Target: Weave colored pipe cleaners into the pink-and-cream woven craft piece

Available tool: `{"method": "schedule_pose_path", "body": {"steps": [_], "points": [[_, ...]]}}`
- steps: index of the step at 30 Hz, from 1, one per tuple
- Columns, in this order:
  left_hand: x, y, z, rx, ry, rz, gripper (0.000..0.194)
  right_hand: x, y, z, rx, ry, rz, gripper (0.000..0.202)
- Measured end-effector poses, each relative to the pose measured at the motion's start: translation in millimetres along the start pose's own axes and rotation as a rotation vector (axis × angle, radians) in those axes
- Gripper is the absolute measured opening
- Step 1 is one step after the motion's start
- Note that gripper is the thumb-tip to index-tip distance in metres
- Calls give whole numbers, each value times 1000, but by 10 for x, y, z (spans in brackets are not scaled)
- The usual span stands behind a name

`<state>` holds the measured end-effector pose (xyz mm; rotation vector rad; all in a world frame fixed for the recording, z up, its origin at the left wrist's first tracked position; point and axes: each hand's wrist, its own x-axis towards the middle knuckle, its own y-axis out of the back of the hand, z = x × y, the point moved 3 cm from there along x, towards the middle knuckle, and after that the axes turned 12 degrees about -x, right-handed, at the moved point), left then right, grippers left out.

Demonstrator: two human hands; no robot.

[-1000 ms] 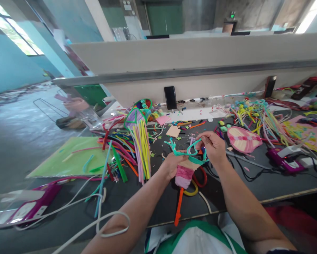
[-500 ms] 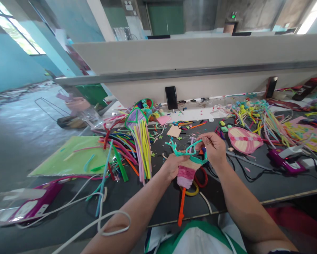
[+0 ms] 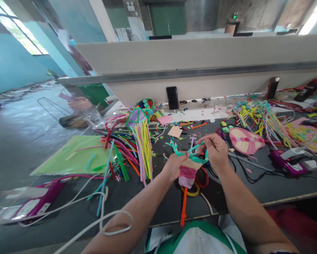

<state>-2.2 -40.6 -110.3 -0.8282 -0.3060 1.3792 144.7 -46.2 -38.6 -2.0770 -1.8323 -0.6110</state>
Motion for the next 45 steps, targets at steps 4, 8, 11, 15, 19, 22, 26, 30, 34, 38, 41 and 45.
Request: {"method": "schedule_pose_path", "body": {"steps": [4, 8, 11, 15, 19, 22, 26, 30, 34, 38, 41, 45], "points": [[23, 28, -23, 21, -19, 10, 29, -20, 20, 5, -89, 49, 62, 15], [14, 21, -37, 53, -15, 61, 30, -29, 36, 11, -182, 125, 108, 13], [3, -4, -46, 70, 6, 39, 30, -28, 33, 17, -183, 162, 113, 11], [-9, -24, -42, 60, 34, -13, 29, -7, 15, 8, -83, 165, 74, 14], [17, 25, 9, -1, 16, 23, 31, 27, -10, -30, -28, 136, 30, 37], [65, 98, 88, -70, -51, 29, 36, 53, 37, -28, -53, 157, 183, 50], [104, 179, 188, -169, -137, 96, 38, 86, 100, 116, -119, 141, 413, 51], [97, 173, 226, -256, -178, 122, 33, 79, -50, 388, 104, -159, 306, 46], [90, 155, 233, -315, -186, 84, 34, -3, -250, 541, 376, -523, 104, 34], [93, 158, 256, -340, -210, 79, 34, 34, -197, 587, 561, -490, 187, 22], [95, 141, 247, -354, -184, 61, 33, 30, -291, 678, 549, -600, 7, 17], [81, 95, 202, -343, -152, -34, 28, -63, -531, 740, 513, -660, -261, 15]]}}
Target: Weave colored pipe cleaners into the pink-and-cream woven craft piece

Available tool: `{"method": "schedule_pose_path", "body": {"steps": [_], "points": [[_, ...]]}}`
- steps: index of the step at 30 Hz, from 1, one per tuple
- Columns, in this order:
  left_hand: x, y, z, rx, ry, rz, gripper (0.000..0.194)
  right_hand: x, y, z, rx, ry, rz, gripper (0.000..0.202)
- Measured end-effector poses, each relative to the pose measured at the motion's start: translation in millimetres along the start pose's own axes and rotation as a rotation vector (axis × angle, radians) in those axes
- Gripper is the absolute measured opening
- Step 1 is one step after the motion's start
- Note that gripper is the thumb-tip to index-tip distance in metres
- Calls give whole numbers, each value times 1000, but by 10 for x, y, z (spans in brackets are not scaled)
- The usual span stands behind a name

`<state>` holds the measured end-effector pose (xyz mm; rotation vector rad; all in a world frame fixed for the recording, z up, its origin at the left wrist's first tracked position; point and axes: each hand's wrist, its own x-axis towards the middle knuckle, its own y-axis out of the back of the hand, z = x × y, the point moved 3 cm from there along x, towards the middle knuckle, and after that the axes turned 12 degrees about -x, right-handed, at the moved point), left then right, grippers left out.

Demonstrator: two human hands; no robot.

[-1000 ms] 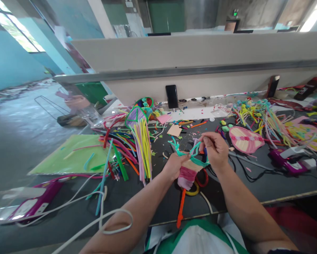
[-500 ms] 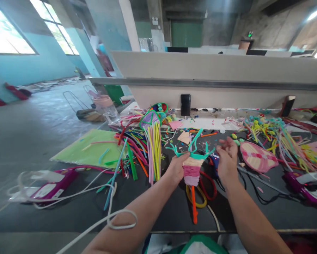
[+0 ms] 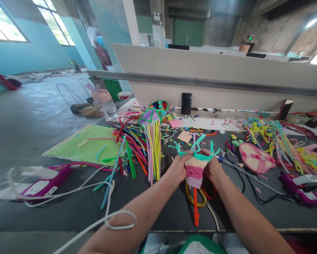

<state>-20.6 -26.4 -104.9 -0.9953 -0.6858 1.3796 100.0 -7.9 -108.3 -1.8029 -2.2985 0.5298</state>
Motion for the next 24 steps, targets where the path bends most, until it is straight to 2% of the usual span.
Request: {"method": "schedule_pose_path", "body": {"steps": [4, 9, 14, 18, 24], "points": [[-12, 3, -64, 5, 60, -64, 22, 8, -17, 41, -10, 79, 22, 17], [22, 56, -100, -13, 71, -16, 17, 63, 67, 57, -88, 149, 71, 20], [9, 50, -100, -7, 96, 46, 20, 120, 99, 91, -130, 171, 87, 20], [-25, 10, -82, 29, 87, 74, 23, 120, 70, 74, -135, 126, 59, 24], [-42, 10, -74, 68, 37, 81, 24, 99, 43, 75, -85, -14, -53, 25]]}}
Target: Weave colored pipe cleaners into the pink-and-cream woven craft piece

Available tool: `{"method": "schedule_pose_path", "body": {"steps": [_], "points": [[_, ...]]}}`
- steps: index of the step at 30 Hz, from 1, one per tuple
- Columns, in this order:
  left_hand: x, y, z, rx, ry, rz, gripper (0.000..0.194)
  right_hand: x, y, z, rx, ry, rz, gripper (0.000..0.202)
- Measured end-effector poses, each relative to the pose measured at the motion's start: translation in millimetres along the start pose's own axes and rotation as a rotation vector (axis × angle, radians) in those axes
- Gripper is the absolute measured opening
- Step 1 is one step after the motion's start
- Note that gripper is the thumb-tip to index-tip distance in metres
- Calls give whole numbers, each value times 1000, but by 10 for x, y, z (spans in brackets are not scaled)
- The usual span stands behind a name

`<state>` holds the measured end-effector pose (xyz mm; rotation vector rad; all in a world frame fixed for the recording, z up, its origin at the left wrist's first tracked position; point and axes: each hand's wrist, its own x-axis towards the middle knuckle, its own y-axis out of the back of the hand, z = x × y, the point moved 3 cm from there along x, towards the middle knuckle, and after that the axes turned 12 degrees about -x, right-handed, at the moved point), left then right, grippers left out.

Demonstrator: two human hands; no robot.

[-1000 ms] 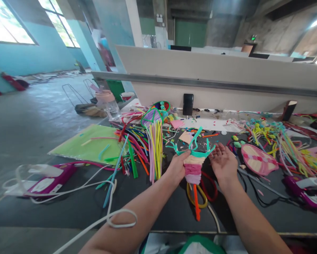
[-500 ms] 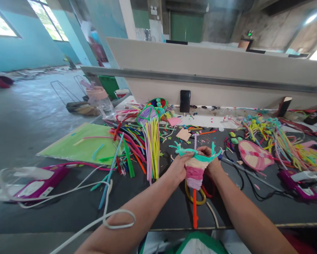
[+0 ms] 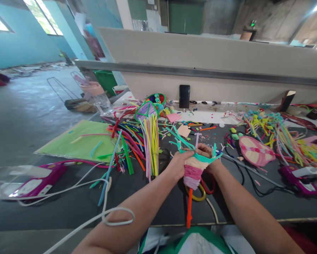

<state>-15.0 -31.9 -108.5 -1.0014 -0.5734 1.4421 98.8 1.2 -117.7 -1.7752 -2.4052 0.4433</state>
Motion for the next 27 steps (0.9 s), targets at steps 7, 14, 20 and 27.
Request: {"method": "schedule_pose_path", "body": {"steps": [7, 14, 20, 27], "points": [[-20, -26, 6, 32, -34, -40, 20, -18, 10, 15, 31, 30, -27, 21], [-12, -25, -18, 0, -17, 26, 22, -50, -22, -22, 62, 28, -43, 20], [-34, -50, -1, 15, -11, -19, 26, -24, -51, -23, 82, 110, -29, 27], [-3, -27, -18, 29, 41, -70, 25, -40, -67, -56, 103, 212, 8, 33]]}}
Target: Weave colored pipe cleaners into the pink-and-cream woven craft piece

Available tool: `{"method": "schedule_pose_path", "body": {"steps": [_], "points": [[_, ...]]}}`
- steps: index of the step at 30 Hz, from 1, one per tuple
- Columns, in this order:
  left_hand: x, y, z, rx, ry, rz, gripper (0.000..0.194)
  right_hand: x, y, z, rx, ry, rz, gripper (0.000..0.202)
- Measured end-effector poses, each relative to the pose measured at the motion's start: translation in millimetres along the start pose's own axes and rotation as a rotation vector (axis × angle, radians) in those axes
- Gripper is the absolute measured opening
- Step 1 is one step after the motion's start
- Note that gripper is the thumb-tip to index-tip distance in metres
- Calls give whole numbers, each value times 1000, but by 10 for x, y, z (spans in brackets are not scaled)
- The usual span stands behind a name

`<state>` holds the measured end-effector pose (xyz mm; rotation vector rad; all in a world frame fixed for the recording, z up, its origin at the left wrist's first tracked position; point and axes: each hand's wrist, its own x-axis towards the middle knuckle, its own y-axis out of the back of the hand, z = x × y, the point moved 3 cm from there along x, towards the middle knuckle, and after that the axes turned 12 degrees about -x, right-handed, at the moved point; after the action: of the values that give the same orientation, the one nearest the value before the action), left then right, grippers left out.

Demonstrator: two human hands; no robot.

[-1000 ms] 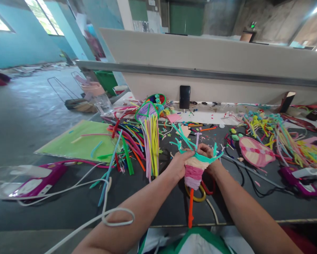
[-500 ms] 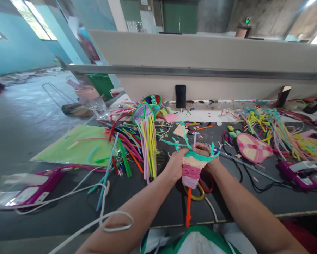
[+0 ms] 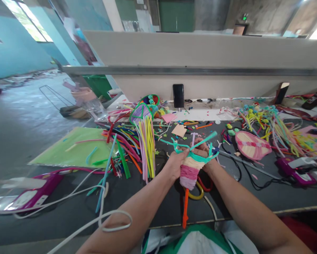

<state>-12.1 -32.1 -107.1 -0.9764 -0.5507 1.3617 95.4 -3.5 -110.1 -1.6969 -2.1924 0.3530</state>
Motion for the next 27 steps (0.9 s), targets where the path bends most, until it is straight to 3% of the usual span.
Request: {"method": "schedule_pose_path", "body": {"steps": [11, 18, 23, 27], "points": [[13, 12, -26, -23, -11, 67, 23, 28, 35, 91, -51, -59, -28, 18], [5, 19, -45, -77, 89, 124, 18, -2, 10, 74, 3, -76, -128, 10], [-5, 2, -10, -46, -6, 32, 23, -20, -3, 38, 37, -89, -173, 16], [-3, -22, 10, -33, -51, -20, 22, 7, 14, 46, 18, -69, -130, 16]]}}
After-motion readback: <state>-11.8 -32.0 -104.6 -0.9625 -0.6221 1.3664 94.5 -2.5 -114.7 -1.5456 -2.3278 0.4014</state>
